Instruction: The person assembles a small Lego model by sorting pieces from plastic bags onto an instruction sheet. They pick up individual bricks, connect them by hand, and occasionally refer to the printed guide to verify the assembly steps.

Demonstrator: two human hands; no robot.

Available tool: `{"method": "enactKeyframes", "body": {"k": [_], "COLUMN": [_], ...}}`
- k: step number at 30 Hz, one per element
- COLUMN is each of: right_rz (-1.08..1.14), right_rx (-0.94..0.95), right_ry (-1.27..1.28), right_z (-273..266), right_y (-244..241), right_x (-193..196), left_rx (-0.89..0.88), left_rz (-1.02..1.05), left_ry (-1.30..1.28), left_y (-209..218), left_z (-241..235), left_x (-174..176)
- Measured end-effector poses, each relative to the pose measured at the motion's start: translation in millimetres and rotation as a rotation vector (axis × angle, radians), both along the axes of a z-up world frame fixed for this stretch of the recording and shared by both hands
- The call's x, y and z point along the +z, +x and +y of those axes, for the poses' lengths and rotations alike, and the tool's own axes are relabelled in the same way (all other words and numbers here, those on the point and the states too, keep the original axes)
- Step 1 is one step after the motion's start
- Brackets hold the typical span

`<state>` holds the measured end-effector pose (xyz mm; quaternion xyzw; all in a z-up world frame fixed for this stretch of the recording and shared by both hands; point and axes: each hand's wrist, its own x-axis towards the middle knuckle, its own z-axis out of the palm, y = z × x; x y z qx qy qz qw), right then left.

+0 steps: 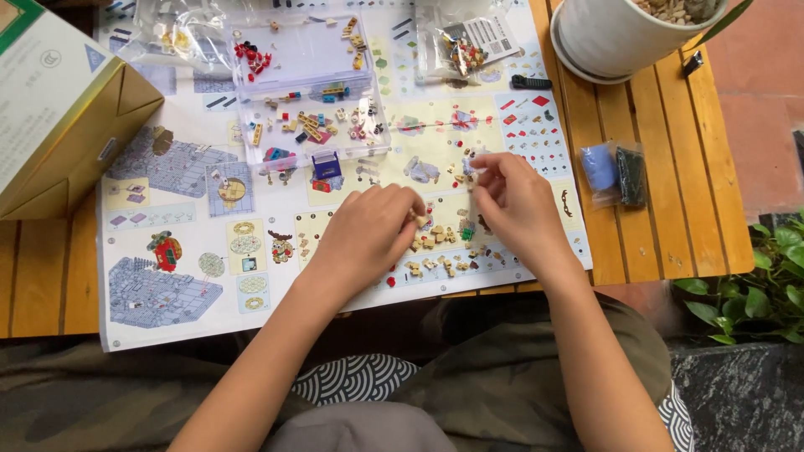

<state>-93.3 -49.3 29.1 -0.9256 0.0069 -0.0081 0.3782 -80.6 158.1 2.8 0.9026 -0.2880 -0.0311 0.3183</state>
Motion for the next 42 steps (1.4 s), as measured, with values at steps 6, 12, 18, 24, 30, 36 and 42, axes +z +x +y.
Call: {"method": "enactKeyframes", "body": {"k": [6, 12, 18, 24, 30, 36, 42], "right_rz": [-0.039, 0.596, 0.712, 0.483, 0.262, 0.128, 0.354], "right_rx": [0.022, -0.07, -0.102, -0.022, 0.011, 0.109, 0.474], "right_ry": [0.078, 0.06, 0.024, 0.045, 0.048, 0.244, 0.515], "right_z": [-31.5, -76.7, -62.6, -49.1, -15.9, -33.2, -52.6], "right_y": [-7.4, -39.0, -40.0, -35.8, -23.6, -20.8, -47.3], "right_x": [15.0, 42.1, 37.3, 21.0, 11.8, 11.4, 27.6], "left_rx": [0.004, -0.097, -0.2, -0.16, -0.137, -0.143, -0.139], "left_rz": [-0.026, 0.292, 0.253, 0.094, -0.022, 0.048, 0.291], "left_ry": [-0.049, 0.019, 0.034, 0.026, -0.05, -0.197, -0.346], "left_y": [1.6, -26.8, -35.3, -30.5, -16.9, -7.1, -23.4], "left_z": [6.6, 47.7, 32.3, 18.2, -4.1, -16.0, 18.1], "left_x": [2.0, 39.9, 10.0, 1.3, -14.9, -1.2, 25.2]}}
